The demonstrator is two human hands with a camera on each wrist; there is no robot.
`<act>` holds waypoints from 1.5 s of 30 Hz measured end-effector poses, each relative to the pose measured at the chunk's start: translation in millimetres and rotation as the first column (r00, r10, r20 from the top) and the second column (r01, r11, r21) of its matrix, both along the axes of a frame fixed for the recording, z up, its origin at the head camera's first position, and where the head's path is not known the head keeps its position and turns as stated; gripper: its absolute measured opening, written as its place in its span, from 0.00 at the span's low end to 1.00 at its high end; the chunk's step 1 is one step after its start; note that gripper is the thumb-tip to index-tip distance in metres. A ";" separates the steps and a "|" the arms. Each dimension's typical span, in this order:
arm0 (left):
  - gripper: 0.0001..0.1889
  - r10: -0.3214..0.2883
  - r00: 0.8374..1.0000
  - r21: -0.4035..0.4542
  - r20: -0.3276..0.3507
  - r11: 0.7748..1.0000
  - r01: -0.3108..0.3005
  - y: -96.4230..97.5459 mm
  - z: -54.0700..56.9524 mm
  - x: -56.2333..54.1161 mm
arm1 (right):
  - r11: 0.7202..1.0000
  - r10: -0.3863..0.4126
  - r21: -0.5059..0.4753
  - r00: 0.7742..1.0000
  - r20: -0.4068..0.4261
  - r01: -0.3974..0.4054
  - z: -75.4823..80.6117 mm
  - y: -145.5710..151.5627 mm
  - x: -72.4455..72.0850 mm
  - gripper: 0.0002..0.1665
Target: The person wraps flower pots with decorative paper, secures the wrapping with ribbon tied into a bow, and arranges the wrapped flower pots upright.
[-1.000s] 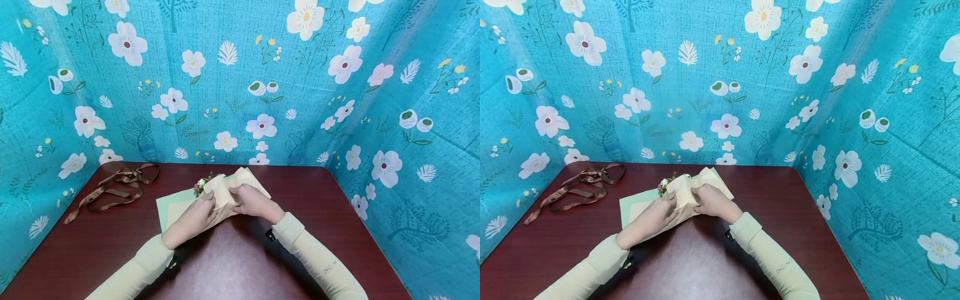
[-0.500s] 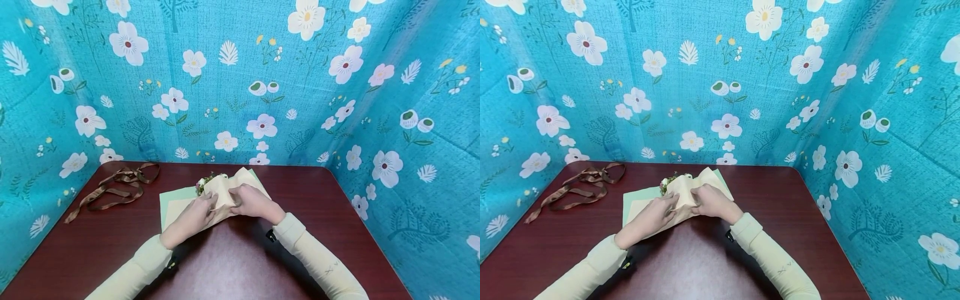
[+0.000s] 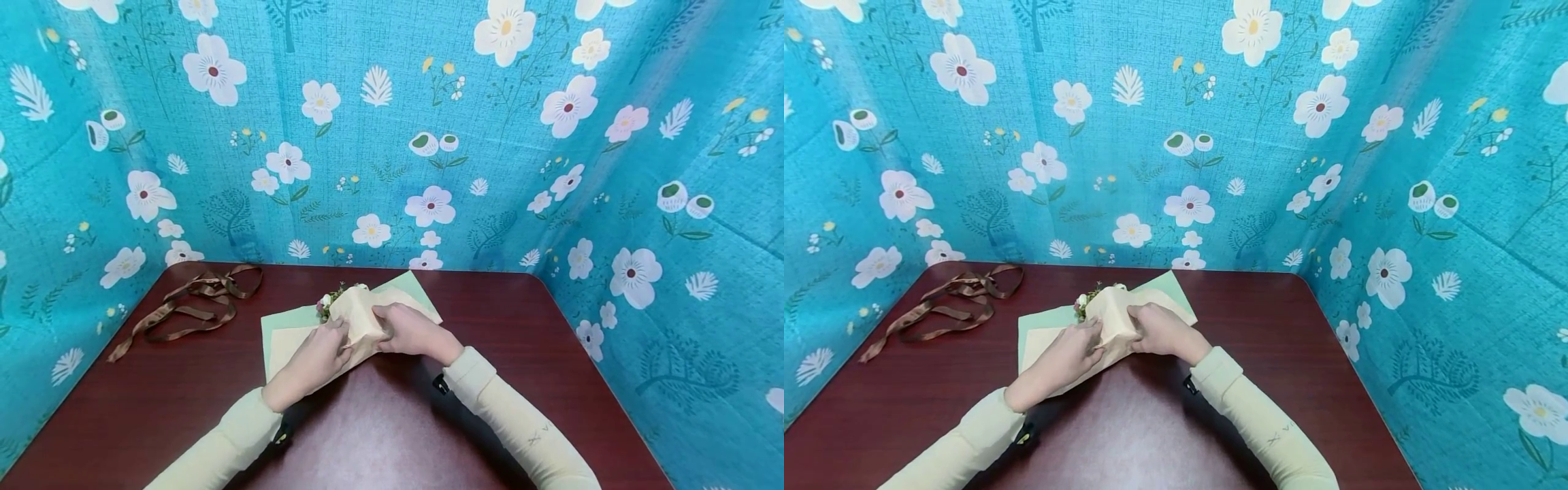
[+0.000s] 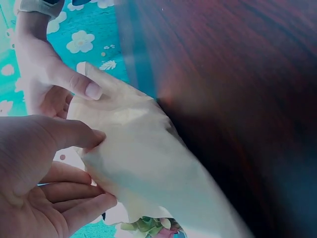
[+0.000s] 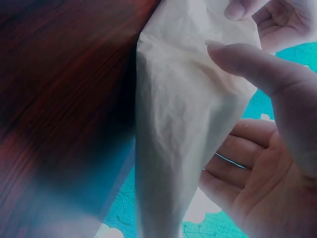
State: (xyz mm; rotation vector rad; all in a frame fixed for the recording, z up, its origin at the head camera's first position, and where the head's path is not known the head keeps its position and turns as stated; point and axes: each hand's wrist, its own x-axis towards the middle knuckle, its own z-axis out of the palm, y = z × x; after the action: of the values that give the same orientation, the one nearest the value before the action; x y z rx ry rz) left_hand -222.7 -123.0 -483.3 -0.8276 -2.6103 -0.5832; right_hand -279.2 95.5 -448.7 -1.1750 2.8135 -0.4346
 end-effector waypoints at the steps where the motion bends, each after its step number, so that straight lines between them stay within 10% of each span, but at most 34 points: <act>1: 0.12 0.003 1.000 -0.002 -0.006 1.000 -0.003 0.5 -0.3 -0.4 | 1.000 -0.001 -0.002 1.000 -0.008 0.001 -0.2 0.3 1.0 0.25; 13: 0.08 -0.010 0.988 0.136 0.153 0.991 -0.011 5.7 -1.5 -6.1 | 0.997 -0.054 0.041 0.987 -0.151 0.061 -7.9 2.2 12.0 0.21; 35: 0.12 -0.136 0.981 0.200 0.141 0.974 0.106 30.4 -11.5 -38.3 | 0.987 -0.152 -0.065 0.981 -0.122 0.145 -12.0 36.6 6.2 0.19; 45: 0.14 -0.056 0.990 0.198 0.127 0.980 0.030 32.1 -15.3 -30.2 | 0.990 -0.099 -0.111 0.988 -0.120 0.086 -11.9 36.7 3.4 0.17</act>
State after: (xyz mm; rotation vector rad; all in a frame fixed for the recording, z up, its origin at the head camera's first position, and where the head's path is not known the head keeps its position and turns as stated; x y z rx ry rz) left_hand -252.9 -90.9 -498.5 -0.8092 -2.6021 -0.9207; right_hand -275.8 132.1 -460.6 -1.1306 2.9970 -0.5403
